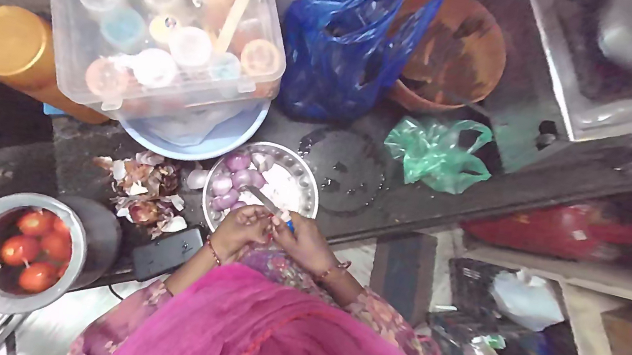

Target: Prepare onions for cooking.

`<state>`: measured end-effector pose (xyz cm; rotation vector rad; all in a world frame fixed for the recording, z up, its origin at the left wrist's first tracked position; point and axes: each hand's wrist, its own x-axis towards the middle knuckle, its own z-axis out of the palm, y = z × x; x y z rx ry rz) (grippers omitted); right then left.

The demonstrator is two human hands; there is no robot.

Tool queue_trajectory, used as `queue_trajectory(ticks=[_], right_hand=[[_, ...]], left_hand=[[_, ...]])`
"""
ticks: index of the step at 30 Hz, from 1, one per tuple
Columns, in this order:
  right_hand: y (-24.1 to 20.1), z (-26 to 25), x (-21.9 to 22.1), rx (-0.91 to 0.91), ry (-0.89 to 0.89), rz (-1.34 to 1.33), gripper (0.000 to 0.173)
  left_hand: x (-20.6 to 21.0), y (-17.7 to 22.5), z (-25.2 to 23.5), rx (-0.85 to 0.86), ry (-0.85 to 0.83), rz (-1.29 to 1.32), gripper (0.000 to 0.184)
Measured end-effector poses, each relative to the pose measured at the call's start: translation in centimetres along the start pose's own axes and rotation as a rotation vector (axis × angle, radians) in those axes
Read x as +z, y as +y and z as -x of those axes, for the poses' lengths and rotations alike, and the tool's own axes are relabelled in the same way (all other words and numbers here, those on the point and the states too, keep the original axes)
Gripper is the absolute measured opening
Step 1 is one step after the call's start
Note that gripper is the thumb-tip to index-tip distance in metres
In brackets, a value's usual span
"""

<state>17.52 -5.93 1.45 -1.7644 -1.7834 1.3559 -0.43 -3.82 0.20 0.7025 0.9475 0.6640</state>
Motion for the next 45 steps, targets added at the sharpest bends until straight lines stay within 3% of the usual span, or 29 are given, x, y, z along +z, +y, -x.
queue_trajectory(ticks=[4, 8, 13, 24, 29, 34, 36, 38, 41, 43, 45], right_hand=[[-0.8, 0.5, -2.8, 0.102, -0.033, 0.210, 0.047], [-0.3, 0.5, -3.9, 0.083, 0.045, 0.375, 0.040], [0.5, -0.3, -3.4, 0.041, 0.197, 0.470, 0.033], [1.3, 0.3, -2.7, 0.000, 0.209, 0.010, 0.026], [1.3, 0.4, -2.4, 0.014, 0.261, 0.007, 0.028], [-0.5, 1.4, -4.5, 0.080, 0.145, 0.074, 0.039], [-1.3, 2.4, -5.2, -0.005, 0.206, 0.117, 0.036], [-1.5, 3.2, -5.0, -0.192, 0.410, 0.162, 0.030], [-1.2, 2.4, -3.6, -0.402, 0.583, 0.183, 0.024], [-0.2, 0.8, -2.2, -0.356, 0.463, 0.214, 0.023], [0.6, -0.7, -1.9, -0.160, 0.193, 0.225, 0.030]], left_hand=[[0.5, 0.9, -0.2, -0.071, 0.122, -0.154, 0.031], [0.5, 1.0, -0.5, -0.146, 0.016, -0.255, 0.043], [0.9, 1.0, -0.6, -0.215, 0.003, -0.225, 0.048], [1.1, 0.2, -0.9, -0.125, 0.105, -0.247, 0.039], [1.8, 0.7, -2.1, -0.153, 0.091, -0.516, 0.028], [0.6, 1.8, -1.0, -0.003, 0.003, -0.892, 0.034], [0.0, 2.5, 0.6, 0.112, 0.081, -0.927, 0.031], [-1.2, 2.9, 1.9, 0.230, 0.184, -0.956, 0.029], [-2.9, 3.2, 3.4, 0.254, 0.264, -1.021, 0.029], [-3.0, 3.3, 3.7, 0.175, 0.211, -1.083, 0.032], [-2.5, 2.8, 3.0, 0.078, 0.087, -1.125, 0.038]])
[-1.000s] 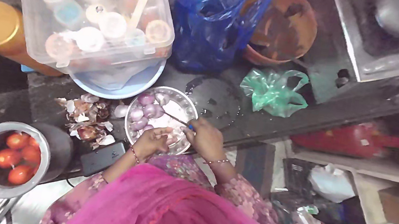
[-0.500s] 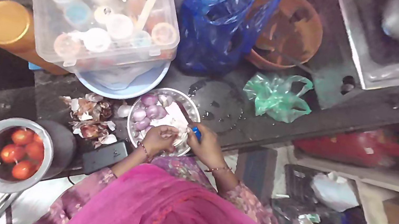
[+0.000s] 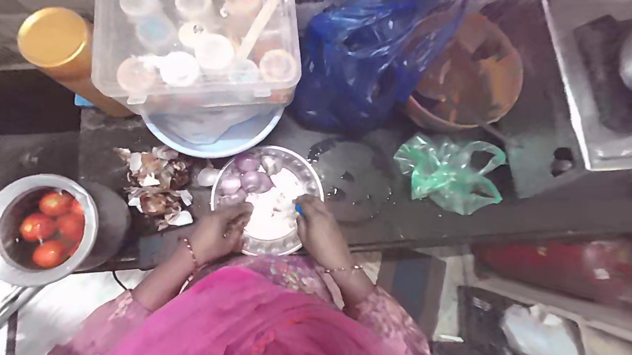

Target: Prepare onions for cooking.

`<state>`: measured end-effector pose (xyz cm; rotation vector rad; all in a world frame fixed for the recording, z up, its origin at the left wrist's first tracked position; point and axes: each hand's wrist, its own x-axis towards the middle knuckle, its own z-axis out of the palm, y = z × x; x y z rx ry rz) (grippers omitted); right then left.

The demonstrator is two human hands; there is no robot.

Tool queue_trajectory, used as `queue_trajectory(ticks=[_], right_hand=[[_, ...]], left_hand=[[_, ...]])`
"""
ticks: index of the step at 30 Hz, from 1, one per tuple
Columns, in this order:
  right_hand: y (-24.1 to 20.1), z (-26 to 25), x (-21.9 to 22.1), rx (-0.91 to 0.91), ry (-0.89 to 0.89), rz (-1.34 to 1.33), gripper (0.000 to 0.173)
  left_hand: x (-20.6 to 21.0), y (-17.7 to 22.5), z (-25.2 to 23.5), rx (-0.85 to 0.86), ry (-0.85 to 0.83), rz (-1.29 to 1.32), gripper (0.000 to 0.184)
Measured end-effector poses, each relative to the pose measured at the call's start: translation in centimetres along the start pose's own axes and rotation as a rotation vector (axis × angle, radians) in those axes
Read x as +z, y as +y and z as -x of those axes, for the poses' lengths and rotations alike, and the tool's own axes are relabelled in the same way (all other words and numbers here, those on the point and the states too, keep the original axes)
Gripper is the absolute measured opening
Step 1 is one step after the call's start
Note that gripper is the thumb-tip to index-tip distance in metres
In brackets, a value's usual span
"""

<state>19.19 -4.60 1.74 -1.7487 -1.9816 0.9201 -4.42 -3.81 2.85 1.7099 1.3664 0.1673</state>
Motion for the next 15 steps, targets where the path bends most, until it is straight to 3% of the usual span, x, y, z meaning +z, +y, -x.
queue_trajectory(ticks=[3, 9, 15], right_hand=[[-0.1, -0.6, -1.0, 0.065, -0.064, -0.034, 0.036], [1.5, 0.5, -2.7, 0.192, 0.137, -0.166, 0.031], [2.4, 1.9, -1.5, 0.207, 0.201, -0.225, 0.033]], left_hand=[[2.1, 0.5, -1.8, 0.020, -0.073, 0.011, 0.046], [3.3, 3.5, -4.0, -0.137, -0.113, -0.195, 0.049], [3.1, 5.3, -5.6, -0.267, -0.217, -0.386, 0.050]])
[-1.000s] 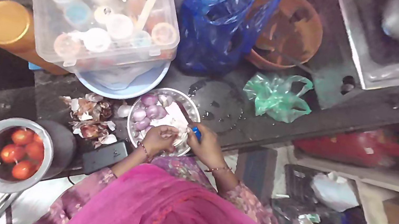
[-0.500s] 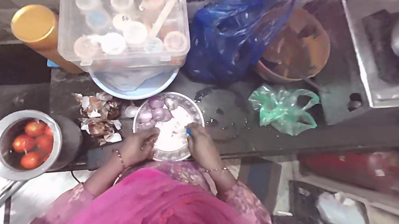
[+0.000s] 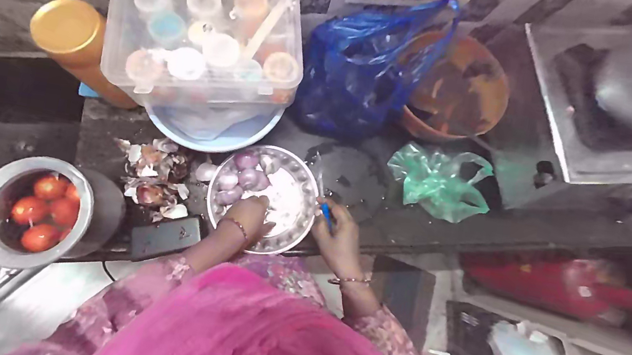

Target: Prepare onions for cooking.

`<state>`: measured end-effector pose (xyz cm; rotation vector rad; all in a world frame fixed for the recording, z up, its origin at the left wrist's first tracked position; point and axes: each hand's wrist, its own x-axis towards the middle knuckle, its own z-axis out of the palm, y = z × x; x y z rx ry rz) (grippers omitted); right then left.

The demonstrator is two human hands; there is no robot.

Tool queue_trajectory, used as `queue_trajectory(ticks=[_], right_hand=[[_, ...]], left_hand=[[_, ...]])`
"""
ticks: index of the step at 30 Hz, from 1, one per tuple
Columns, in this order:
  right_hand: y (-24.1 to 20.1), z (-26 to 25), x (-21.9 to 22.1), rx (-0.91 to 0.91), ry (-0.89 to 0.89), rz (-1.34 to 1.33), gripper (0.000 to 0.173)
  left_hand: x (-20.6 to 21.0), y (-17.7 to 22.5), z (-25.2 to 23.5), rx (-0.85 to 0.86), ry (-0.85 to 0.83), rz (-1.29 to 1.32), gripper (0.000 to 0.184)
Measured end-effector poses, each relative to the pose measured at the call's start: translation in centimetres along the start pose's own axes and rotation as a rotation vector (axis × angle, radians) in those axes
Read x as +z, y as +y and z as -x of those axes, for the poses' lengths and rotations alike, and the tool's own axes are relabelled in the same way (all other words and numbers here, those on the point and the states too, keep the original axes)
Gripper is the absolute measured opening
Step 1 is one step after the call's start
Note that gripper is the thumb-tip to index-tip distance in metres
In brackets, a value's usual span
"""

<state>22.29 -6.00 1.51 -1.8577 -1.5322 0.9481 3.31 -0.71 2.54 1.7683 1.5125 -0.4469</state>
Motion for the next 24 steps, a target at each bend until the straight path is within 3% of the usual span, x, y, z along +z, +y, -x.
queue_trajectory(ticks=[9, 12, 16, 20, 24], right_hand=[[-0.3, 1.1, 0.4, -0.049, 0.051, -0.091, 0.031], [-0.3, 1.2, 0.1, -0.058, -0.001, -0.092, 0.032], [-1.5, 1.5, -0.6, 0.006, -0.244, -0.079, 0.035], [-1.2, 1.5, 0.5, -0.094, -0.354, -0.182, 0.035], [-1.0, 1.1, 0.9, -0.142, -0.412, -0.334, 0.029]], left_hand=[[0.6, 0.0, -0.3, 0.048, 0.036, 0.003, 0.036], [0.4, -1.5, 0.9, 0.105, 0.091, 0.179, 0.034], [0.8, -3.8, 2.4, 0.229, 0.108, 0.637, 0.027], [1.9, -4.4, 3.0, 0.344, 0.050, 1.028, 0.029], [2.4, -4.7, 2.8, 0.421, 0.090, 1.077, 0.035]])
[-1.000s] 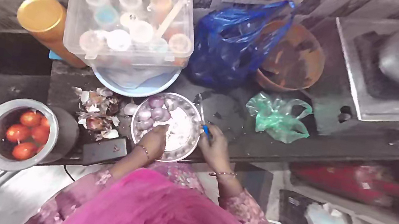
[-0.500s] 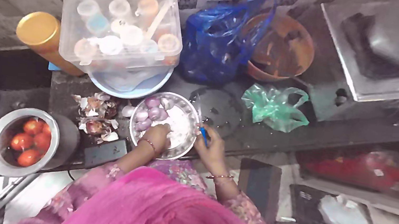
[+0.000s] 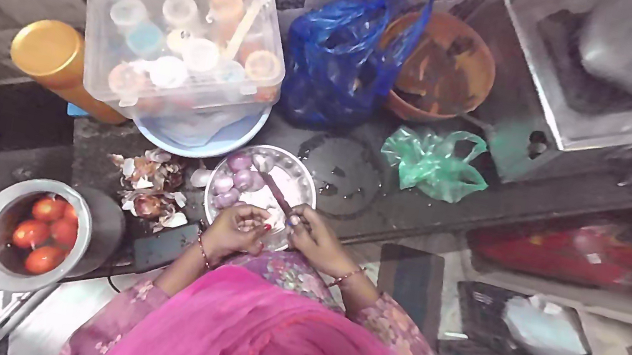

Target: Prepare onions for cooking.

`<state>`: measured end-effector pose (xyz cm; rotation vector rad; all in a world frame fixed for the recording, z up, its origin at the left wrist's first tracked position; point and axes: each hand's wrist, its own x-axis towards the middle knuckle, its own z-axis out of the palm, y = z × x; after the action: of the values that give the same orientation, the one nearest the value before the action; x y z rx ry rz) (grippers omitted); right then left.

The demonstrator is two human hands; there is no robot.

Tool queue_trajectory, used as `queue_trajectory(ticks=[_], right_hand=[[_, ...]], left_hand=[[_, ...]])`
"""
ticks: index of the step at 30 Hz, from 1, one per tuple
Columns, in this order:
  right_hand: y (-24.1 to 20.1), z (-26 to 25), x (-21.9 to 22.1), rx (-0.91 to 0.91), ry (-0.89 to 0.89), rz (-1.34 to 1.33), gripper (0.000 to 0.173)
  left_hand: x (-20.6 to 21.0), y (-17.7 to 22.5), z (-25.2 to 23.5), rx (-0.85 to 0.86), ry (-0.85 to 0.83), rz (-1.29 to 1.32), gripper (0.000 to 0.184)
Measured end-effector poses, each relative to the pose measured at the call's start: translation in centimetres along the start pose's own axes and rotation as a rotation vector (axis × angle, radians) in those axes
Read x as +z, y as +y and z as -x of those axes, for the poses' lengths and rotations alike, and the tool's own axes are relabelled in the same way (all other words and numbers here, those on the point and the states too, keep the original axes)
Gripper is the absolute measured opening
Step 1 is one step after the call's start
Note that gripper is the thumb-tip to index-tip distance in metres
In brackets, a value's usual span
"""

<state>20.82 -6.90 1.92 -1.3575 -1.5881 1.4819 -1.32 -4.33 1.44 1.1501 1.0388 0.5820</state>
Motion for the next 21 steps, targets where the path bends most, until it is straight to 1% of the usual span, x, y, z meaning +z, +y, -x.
queue_trajectory(ticks=[3, 5, 6, 9, 10, 13, 15, 21], right_hand=[[0.2, -0.4, 0.2, 0.038, -0.073, -0.103, 0.024], [0.3, -0.5, 0.7, 0.057, -0.074, -0.108, 0.019], [0.1, -0.6, 0.9, 0.065, -0.065, -0.057, 0.020], [-0.4, -0.8, 1.5, 0.120, -0.037, 0.130, 0.036], [-0.2, -1.0, 1.7, 0.108, -0.022, 0.153, 0.038], [0.5, -1.3, 2.1, 0.046, 0.004, 0.155, 0.033], [0.4, -1.3, 2.1, 0.040, -0.004, 0.168, 0.032], [-0.6, -1.5, 2.3, 0.136, -0.058, 0.209, 0.032]], left_hand=[[-0.2, 0.1, 0.0, 0.015, 0.005, -0.034, 0.031], [-0.2, 0.1, 0.1, 0.022, 0.004, -0.036, 0.030], [-0.2, 0.1, 0.1, 0.028, 0.000, -0.031, 0.030], [-0.3, 0.0, -0.1, 0.048, -0.029, 0.014, 0.030], [-0.3, -0.1, -0.2, 0.053, -0.039, 0.037, 0.029], [-0.2, -0.3, -0.3, 0.059, -0.045, 0.073, 0.021], [-0.2, -0.4, -0.3, 0.063, -0.041, 0.074, 0.021], [-0.4, -1.1, -0.7, 0.046, -0.051, 0.132, 0.025]])
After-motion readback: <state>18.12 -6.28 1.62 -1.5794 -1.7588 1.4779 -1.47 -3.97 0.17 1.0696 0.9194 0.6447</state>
